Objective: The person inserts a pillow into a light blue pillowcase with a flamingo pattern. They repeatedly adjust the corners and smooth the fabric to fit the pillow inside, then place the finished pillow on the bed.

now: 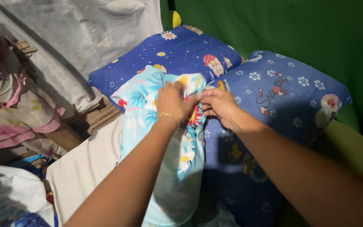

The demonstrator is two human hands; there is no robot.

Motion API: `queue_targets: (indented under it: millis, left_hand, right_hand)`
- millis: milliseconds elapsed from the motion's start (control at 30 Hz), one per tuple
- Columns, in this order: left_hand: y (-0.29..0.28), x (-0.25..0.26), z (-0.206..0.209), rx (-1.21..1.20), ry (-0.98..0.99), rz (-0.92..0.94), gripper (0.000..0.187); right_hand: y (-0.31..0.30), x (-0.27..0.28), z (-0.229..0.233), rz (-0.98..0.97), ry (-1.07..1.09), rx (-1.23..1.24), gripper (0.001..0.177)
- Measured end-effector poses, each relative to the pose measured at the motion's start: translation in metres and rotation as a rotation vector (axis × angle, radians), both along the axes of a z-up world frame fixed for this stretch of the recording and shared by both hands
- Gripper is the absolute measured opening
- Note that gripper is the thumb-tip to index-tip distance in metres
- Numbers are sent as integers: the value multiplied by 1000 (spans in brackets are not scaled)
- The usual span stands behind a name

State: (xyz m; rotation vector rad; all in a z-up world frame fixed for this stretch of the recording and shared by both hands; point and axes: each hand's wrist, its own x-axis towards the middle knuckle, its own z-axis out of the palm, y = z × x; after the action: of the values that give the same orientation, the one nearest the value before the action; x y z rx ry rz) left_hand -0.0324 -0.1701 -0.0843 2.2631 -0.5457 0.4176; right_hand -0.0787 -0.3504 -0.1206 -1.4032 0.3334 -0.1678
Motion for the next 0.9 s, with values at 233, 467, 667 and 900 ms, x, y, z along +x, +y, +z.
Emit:
queue_targets:
  millis: [233,467,667,900]
  left_hand:
    - [18,32,-49,-563,609,120,25]
    - [37,20,-52,-630,651,-88,27]
    - [43,-18,-54,-41,102,-203,15]
    - [20,-8,-81,-209,533,-592,34]
  right_hand:
    - [-1,-9,2,-204,-1,55,7]
    - [11,8,6,-170,19,-219,13]
    - [-59,36,-30,-685,10,301,19]
    - [2,20,-15,-259,-219,-1179,56]
